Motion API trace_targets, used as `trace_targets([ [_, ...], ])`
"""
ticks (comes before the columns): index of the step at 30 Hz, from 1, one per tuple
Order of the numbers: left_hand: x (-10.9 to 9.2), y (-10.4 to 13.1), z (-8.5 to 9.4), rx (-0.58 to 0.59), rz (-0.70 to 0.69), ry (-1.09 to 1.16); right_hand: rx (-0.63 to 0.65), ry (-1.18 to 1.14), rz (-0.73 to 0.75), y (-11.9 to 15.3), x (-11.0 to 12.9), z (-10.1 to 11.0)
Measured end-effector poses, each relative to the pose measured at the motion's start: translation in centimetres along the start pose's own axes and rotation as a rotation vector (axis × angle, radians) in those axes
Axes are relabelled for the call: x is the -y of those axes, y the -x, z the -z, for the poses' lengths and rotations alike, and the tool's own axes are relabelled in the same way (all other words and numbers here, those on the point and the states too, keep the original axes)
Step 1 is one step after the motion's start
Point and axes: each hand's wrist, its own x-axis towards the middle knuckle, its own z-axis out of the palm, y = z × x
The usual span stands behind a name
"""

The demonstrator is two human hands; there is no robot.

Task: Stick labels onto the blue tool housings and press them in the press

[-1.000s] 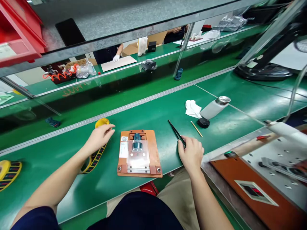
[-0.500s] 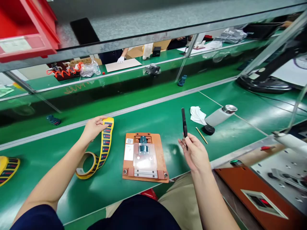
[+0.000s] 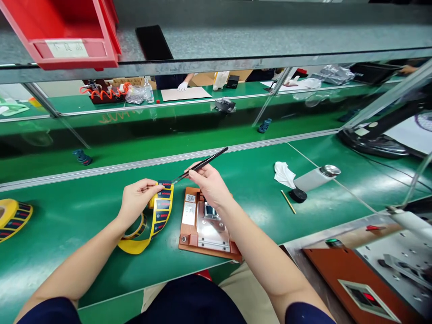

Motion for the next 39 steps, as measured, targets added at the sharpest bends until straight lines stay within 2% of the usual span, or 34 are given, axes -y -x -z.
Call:
trace_targets([
  [5, -0.6, 0.6, -0.1, 0.016, -0.021, -0.020, 0.026, 0.068, -0.044, -1.4, -0.7, -0.3],
  [14, -1.3, 1.2, -0.7, 0.028, -0.055, -0.132, 0.089, 0.155, -0.029, -1.1, -1.0, 0.3],
  [16, -1.5, 0.5, -0.9, 0.091, -0.071, -0.316, 0.069, 0.179, 0.018, -0.8, -0.9, 0.8],
  [20, -1.1, -2.1, -1.5, 0.274, -0.109, -0.870, -0.006, 0.260, 0.083, 0.5, -0.1, 2.9],
  [24, 0.2, -4.4, -3.2, 0.358, -0.089, -1.016, -0.075, 0.329, 0.055, 2.8, 1.3, 5.8],
  [29, 0.8, -5.0, -4.5, 0.549, -0.139, -1.163, -0.051, 0.351, -0.039, 5.7, 2.3, 8.8],
  [31, 0.1, -4.6, -4.3, 0.538, -0.144, -1.218, -0.053, 0.363, -0.062, 6.5, 2.1, 9.6],
  [34, -1.6, -2.9, -3.5, 0.355, -0.186, -1.264, -0.060, 0.343, -0.090, 7.2, 1.5, 10.3],
  [36, -2.5, -1.0, -3.4, 0.252, -0.319, -1.137, -0.058, 0.311, -0.116, 7.4, 1.1, 10.5],
  [37, -2.8, 0.2, -3.5, 0.253, -0.421, -1.022, -0.058, 0.301, -0.123, 7.4, 0.9, 10.6],
  [39, -2.8, 3.0, -4.2, 0.356, -0.639, -0.763, -0.060, 0.302, -0.121, 7.5, 0.6, 10.7],
])
